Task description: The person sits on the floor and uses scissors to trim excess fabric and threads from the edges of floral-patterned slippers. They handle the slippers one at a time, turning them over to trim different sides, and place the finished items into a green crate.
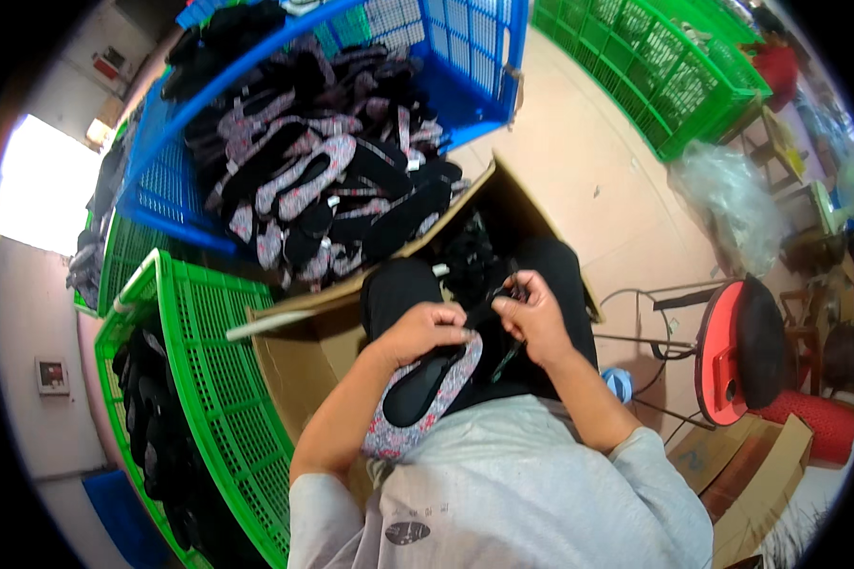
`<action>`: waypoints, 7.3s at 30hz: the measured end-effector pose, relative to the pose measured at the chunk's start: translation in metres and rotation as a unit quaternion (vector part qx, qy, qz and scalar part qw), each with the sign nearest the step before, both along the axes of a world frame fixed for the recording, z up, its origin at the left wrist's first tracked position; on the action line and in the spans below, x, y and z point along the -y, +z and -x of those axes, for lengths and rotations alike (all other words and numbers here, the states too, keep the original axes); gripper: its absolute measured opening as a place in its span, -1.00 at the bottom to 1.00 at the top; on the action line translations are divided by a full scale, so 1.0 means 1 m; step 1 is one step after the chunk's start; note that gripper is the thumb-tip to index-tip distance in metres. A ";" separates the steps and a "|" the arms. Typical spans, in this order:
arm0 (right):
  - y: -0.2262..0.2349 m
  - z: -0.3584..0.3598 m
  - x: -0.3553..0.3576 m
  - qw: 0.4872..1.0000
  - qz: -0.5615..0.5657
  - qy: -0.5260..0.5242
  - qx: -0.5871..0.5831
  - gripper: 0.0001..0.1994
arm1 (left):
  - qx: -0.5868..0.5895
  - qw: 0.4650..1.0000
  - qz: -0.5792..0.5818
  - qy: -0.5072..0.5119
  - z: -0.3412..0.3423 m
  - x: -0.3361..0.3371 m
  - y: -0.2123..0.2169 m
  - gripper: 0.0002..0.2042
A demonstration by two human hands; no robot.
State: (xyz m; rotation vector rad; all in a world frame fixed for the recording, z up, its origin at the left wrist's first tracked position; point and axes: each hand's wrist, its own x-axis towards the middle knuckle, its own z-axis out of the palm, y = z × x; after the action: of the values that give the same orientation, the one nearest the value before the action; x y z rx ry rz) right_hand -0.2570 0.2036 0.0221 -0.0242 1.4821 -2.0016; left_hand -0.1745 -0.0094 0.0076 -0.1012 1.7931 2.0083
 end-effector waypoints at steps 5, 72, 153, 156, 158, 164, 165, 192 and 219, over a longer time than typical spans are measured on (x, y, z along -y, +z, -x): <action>0.003 0.009 -0.022 1.000 0.026 0.007 0.006 -0.82 | 0.097 0.985 -0.103 0.095 -0.005 0.004 -0.017 -0.87; 0.011 -0.004 0.008 0.932 -0.087 0.300 0.183 -0.80 | 0.216 0.954 -0.140 0.154 0.022 -0.005 -0.014 -0.93; -0.006 -0.058 0.042 0.948 -0.194 0.131 -0.218 -0.40 | -0.136 0.801 0.543 0.212 -0.037 -0.016 0.054 -0.85; -0.003 -0.053 0.058 0.919 -0.276 0.101 -0.262 -0.38 | -0.108 0.804 0.540 0.227 -0.025 -0.013 0.063 -0.84; 0.009 -0.042 0.068 0.901 -0.304 0.065 -0.301 -0.41 | -0.143 0.799 0.522 0.261 -0.017 -0.018 0.066 -0.83; 0.020 -0.007 0.075 0.872 -0.305 0.015 -0.381 -0.55 | -0.174 0.806 0.471 0.313 -0.006 -0.037 0.087 -0.84; 0.021 -0.001 0.076 0.876 -0.308 0.011 -0.370 -0.59 | -0.193 0.798 0.482 0.307 -0.006 -0.040 0.090 -0.83; 0.029 0.010 0.044 0.813 -0.112 0.313 -0.478 -0.76 | -0.297 0.810 0.487 0.135 -0.049 0.003 0.063 -0.78; 0.004 -0.023 0.071 0.911 0.195 0.362 0.031 -0.83 | 0.138 0.831 -0.503 0.193 -0.093 -0.013 0.071 -0.65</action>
State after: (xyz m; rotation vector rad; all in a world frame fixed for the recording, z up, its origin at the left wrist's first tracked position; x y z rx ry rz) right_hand -0.2335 0.1328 0.0260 -0.5857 0.8219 -1.6074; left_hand -0.0811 0.0035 0.0790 -0.4157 0.3910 2.7787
